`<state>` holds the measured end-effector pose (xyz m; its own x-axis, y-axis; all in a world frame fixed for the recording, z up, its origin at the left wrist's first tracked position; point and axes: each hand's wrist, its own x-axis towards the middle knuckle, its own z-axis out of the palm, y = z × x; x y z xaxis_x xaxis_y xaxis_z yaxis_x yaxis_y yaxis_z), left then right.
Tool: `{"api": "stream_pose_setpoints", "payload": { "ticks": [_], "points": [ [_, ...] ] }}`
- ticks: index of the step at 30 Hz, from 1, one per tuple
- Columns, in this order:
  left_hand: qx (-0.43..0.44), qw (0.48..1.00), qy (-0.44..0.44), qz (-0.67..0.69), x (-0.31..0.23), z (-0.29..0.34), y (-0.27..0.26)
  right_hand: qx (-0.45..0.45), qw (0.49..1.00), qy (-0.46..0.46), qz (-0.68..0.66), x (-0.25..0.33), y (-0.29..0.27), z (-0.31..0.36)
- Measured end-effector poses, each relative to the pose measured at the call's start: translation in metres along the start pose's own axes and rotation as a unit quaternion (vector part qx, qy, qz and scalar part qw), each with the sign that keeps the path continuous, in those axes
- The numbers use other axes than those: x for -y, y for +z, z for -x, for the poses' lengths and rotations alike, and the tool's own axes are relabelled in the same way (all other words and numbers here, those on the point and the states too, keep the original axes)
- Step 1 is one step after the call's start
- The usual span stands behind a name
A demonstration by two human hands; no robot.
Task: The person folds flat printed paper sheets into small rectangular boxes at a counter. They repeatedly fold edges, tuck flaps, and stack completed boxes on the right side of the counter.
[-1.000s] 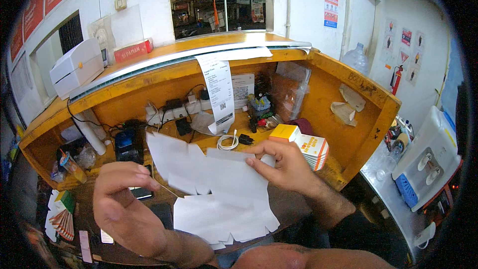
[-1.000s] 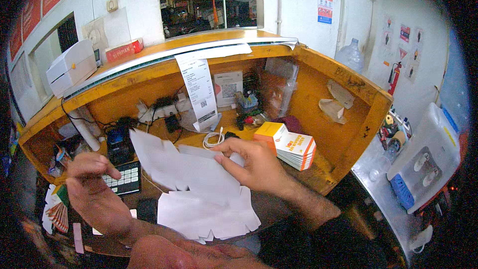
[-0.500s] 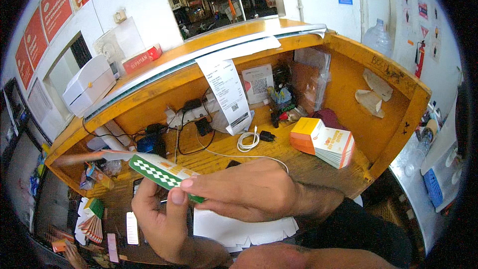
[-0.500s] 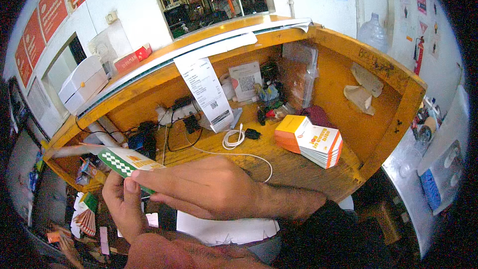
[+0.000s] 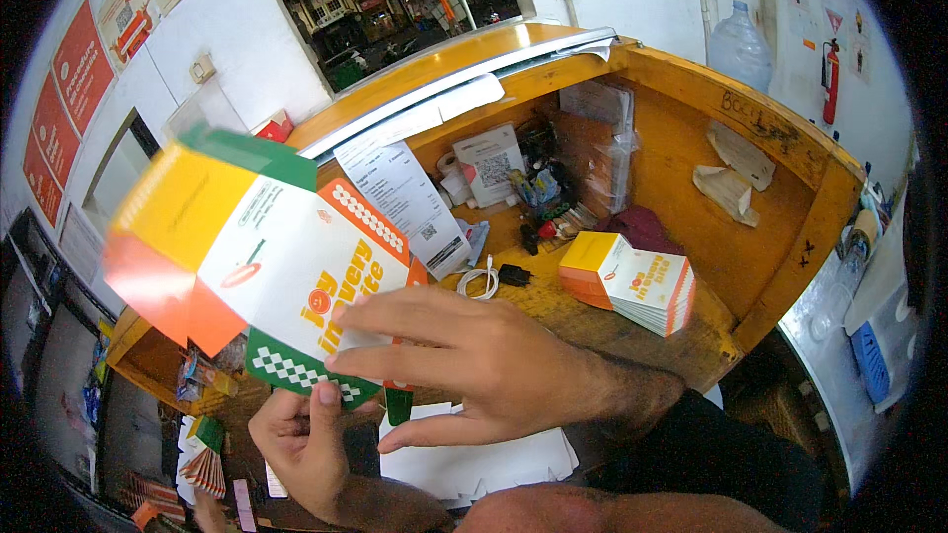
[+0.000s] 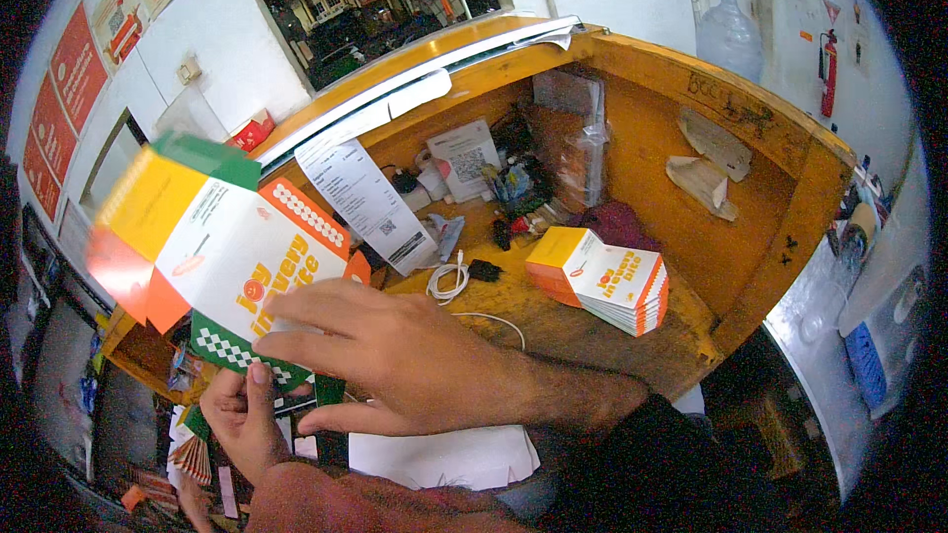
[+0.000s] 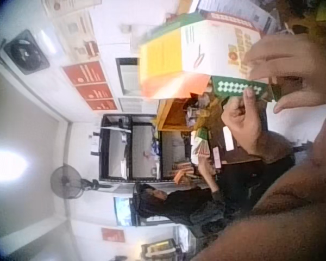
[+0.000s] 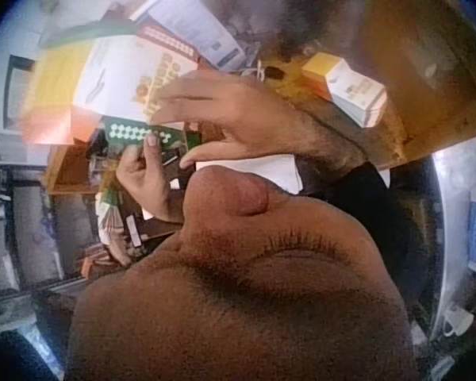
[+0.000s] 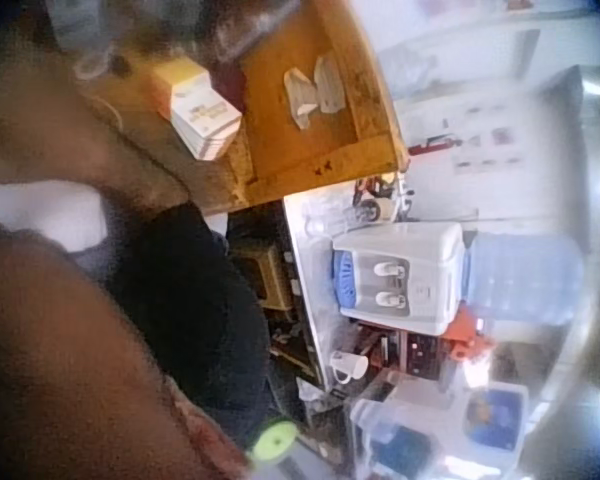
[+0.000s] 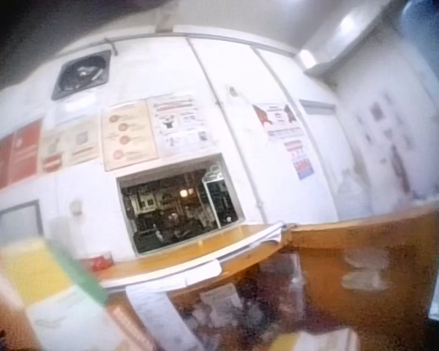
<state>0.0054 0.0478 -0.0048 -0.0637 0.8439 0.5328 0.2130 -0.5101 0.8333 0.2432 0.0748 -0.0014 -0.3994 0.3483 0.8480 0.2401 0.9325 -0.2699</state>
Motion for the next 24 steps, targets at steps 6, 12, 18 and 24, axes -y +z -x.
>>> {"api": "stream_pose_setpoints", "payload": {
  "ticks": [6, 12, 18, 24],
  "points": [
    [0.002, 0.995, 0.082, 0.063, 0.002, -0.002, 0.018, 0.015, 0.996, 0.009, -0.088, -0.004, 0.005, 0.002],
    [0.157, 0.978, 0.132, -0.032, 0.004, -0.016, 0.020, -0.003, 0.971, 0.145, -0.191, -0.012, 0.011, -0.004],
    [0.107, 0.949, 0.214, -0.207, -0.006, -0.017, 0.042, -0.041, 0.912, 0.258, -0.316, -0.019, 0.017, -0.006],
    [0.002, 0.968, 0.196, -0.157, 0.016, -0.019, 0.048, -0.071, 0.905, 0.262, -0.328, -0.027, 0.025, -0.003]
  ]
}}
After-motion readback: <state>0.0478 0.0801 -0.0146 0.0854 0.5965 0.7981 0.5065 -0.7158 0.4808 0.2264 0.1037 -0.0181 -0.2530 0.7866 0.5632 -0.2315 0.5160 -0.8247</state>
